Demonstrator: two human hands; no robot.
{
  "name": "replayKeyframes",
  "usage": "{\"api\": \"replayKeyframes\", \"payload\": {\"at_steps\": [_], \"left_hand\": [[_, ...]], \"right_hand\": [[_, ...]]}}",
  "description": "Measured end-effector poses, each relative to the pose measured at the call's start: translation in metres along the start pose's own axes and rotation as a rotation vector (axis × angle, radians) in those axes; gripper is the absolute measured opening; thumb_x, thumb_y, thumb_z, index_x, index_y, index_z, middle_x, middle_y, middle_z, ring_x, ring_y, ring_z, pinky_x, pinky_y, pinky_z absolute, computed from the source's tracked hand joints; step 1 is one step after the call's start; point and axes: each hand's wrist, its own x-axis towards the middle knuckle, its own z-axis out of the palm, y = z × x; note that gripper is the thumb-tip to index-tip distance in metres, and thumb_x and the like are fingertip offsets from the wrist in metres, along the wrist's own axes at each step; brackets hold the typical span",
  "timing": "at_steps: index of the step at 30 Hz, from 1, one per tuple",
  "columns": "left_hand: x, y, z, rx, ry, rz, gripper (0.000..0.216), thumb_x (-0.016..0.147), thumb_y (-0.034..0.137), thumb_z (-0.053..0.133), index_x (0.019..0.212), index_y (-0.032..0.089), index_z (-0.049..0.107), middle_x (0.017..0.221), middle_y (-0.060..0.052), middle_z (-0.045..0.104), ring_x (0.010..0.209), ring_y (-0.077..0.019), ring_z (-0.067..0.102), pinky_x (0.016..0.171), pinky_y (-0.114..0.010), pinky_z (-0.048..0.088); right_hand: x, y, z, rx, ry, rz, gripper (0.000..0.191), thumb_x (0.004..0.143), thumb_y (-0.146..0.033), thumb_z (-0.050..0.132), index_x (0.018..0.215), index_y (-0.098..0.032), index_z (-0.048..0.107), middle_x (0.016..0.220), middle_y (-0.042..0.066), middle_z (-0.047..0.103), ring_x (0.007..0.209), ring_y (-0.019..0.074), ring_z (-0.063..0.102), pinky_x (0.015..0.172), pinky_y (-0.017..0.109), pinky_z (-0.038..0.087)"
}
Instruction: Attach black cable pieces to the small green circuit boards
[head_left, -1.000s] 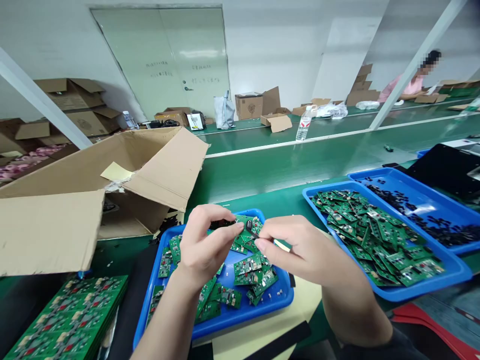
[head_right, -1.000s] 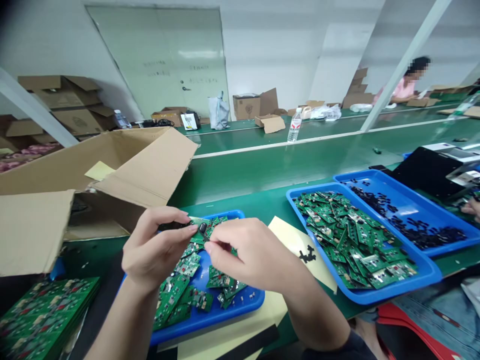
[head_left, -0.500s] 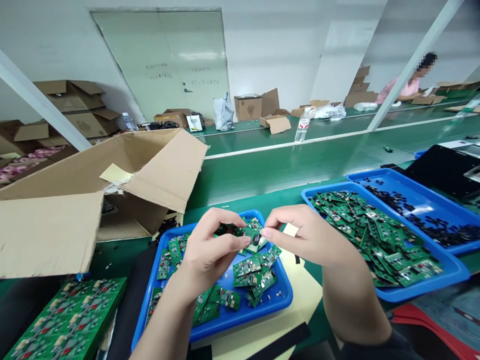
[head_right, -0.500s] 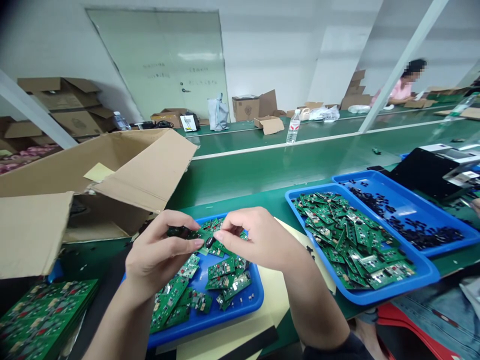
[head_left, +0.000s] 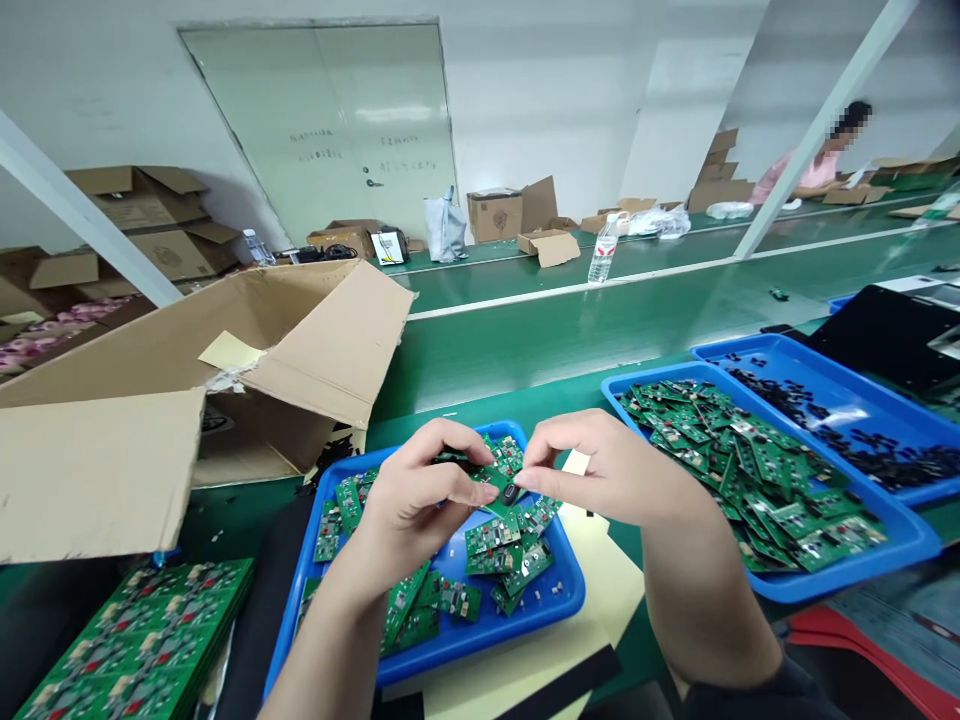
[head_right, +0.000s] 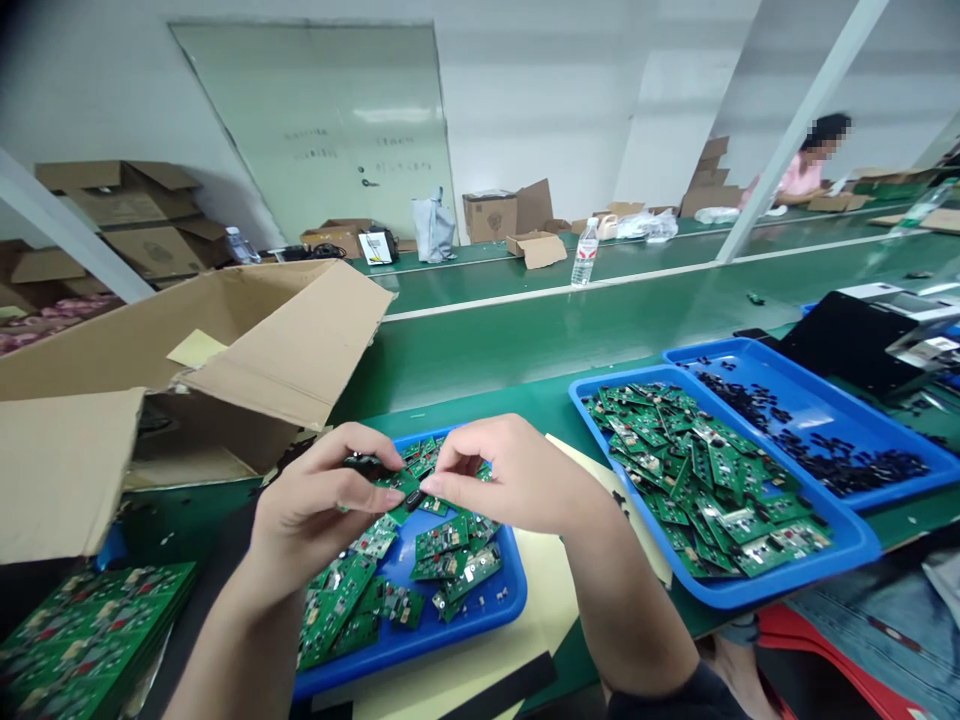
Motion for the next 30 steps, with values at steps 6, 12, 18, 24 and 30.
{"api": "replayKeyframes", "payload": {"at_steps": [6, 12, 18, 24, 30], "left_hand": [[0.002, -0.004, 0.001, -0.26, -0.064, -0.067, 0.016, 0.085, 0.016, 0.06, 0.069, 0.019, 0.062, 0.085, -0.006, 0.058, 0.077, -0.0146, 0.062, 0.061, -0.026, 0.054], [0.0, -0.014, 0.012, -0.656, 0.092, -0.127, 0.026, 0.075, 0.034, 0.073, 0.063, 0.02, 0.054, 0.082, -0.004, 0.058, 0.08, -0.0166, 0.063, 0.073, -0.035, 0.057], [-0.006, -0.016, 0.032, -0.767, 0.289, -0.311, 0.028, 0.078, 0.048, 0.065, 0.07, 0.022, 0.058, 0.098, -0.006, 0.061, 0.1, -0.0215, 0.062, 0.086, -0.043, 0.055], [-0.006, -0.013, 0.029, -0.414, 0.372, -0.238, 0.014, 0.087, 0.029, 0.058, 0.093, 0.024, 0.07, 0.091, -0.006, 0.064, 0.092, -0.0169, 0.061, 0.08, -0.033, 0.054], [-0.006, -0.001, 0.012, -0.14, 0.21, -0.146, 0.029, 0.091, 0.02, 0.05, 0.117, 0.024, 0.062, 0.101, -0.007, 0.069, 0.094, -0.0184, 0.063, 0.079, -0.032, 0.054]], "right_hand": [[0.005, 0.008, 0.001, 0.137, -0.16, -0.064, 0.018, 0.084, -0.028, 0.061, 0.072, -0.015, 0.065, 0.067, 0.001, 0.062, 0.061, 0.011, 0.052, 0.056, 0.021, 0.04], [0.006, 0.001, 0.016, 0.294, -0.162, -0.097, 0.02, 0.087, -0.028, 0.058, 0.072, -0.015, 0.06, 0.063, -0.001, 0.06, 0.057, 0.0093, 0.052, 0.052, 0.019, 0.039], [0.004, -0.007, 0.037, 0.069, -0.011, -0.258, 0.027, 0.094, -0.03, 0.045, 0.072, -0.017, 0.054, 0.063, -0.002, 0.056, 0.057, 0.0095, 0.049, 0.056, 0.021, 0.039], [0.006, -0.004, 0.035, -0.073, 0.168, -0.32, 0.025, 0.093, -0.025, 0.045, 0.069, -0.018, 0.05, 0.061, -0.002, 0.051, 0.057, 0.0097, 0.045, 0.056, 0.021, 0.037], [0.006, -0.002, 0.03, -0.061, 0.224, -0.316, 0.021, 0.09, -0.023, 0.046, 0.071, -0.019, 0.05, 0.06, -0.003, 0.05, 0.055, 0.0098, 0.043, 0.054, 0.022, 0.035]]}}
